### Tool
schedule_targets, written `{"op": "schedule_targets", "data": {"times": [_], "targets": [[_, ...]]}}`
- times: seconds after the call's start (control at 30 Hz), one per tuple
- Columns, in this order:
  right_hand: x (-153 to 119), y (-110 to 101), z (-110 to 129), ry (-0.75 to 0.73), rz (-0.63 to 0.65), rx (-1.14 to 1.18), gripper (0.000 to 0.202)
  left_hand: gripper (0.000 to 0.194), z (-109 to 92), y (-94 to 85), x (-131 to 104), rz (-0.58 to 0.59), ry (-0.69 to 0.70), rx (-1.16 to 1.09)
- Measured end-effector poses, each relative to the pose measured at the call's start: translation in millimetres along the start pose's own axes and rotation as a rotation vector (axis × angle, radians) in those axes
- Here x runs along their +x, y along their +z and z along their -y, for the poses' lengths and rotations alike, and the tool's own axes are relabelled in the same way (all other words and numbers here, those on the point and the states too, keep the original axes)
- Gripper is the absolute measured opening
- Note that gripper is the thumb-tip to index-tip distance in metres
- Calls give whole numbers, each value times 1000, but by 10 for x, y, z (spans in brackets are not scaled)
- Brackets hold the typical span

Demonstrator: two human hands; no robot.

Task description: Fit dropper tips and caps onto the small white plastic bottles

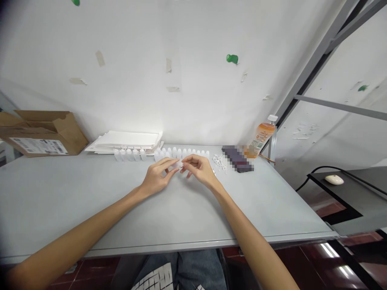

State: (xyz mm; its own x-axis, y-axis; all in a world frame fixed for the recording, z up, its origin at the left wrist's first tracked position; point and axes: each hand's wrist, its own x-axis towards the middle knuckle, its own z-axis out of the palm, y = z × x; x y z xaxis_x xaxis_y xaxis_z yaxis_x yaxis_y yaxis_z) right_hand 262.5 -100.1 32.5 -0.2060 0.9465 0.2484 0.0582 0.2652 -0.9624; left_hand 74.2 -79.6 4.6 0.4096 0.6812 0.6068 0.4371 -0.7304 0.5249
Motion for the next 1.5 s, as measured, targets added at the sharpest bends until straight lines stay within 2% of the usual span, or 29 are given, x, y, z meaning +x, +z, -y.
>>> {"op": "schedule_targets", "data": {"times": [0.23, 0.37, 0.57, 0.8, 0.87, 0.93, 1.0, 1.07, 1.17, 1.23, 1.3, 1.37, 1.5], "targets": [[0, 13, 6, -3, -11, -12, 32, 23, 52, 41, -24, -127, 165, 145], [1, 20, -14, 25, 8, -26, 34, 21, 85, 53, -13, -211, 274, 142], [8, 29, -58, 39, 20, -3, 31, 22, 91, 62, -10, -219, 329, 107], [-22, 70, 13, 39, 4, 112, 29, 32, 97, 8, 8, -306, 581, 266], [-19, 56, 10, 25, -4, 118, 27, 33, 79, -6, 18, -307, 608, 283], [-10, 37, -3, -3, -16, 92, 26, 27, 43, -14, 27, -284, 538, 237], [2, 23, -19, -38, -52, 30, 26, 21, 1, -22, 39, -238, 378, 122], [10, 20, -30, -67, -89, -30, 26, 26, -29, -39, 60, -173, 177, -7], [8, 36, -41, -84, -113, -79, 26, 31, -28, -87, 108, 1, -98, -158], [1, 50, -46, -76, -111, -99, 26, 34, -7, -124, 137, 121, -211, -282], [-9, 59, -51, -63, -81, -115, 26, 36, 12, -153, 155, 175, -266, -405], [-20, 61, -56, -58, -27, -103, 27, 36, 23, -170, 161, 177, -284, -469], [-33, 54, -82, -66, 29, -43, 29, 32, 38, -173, 155, 181, -240, -434]]}}
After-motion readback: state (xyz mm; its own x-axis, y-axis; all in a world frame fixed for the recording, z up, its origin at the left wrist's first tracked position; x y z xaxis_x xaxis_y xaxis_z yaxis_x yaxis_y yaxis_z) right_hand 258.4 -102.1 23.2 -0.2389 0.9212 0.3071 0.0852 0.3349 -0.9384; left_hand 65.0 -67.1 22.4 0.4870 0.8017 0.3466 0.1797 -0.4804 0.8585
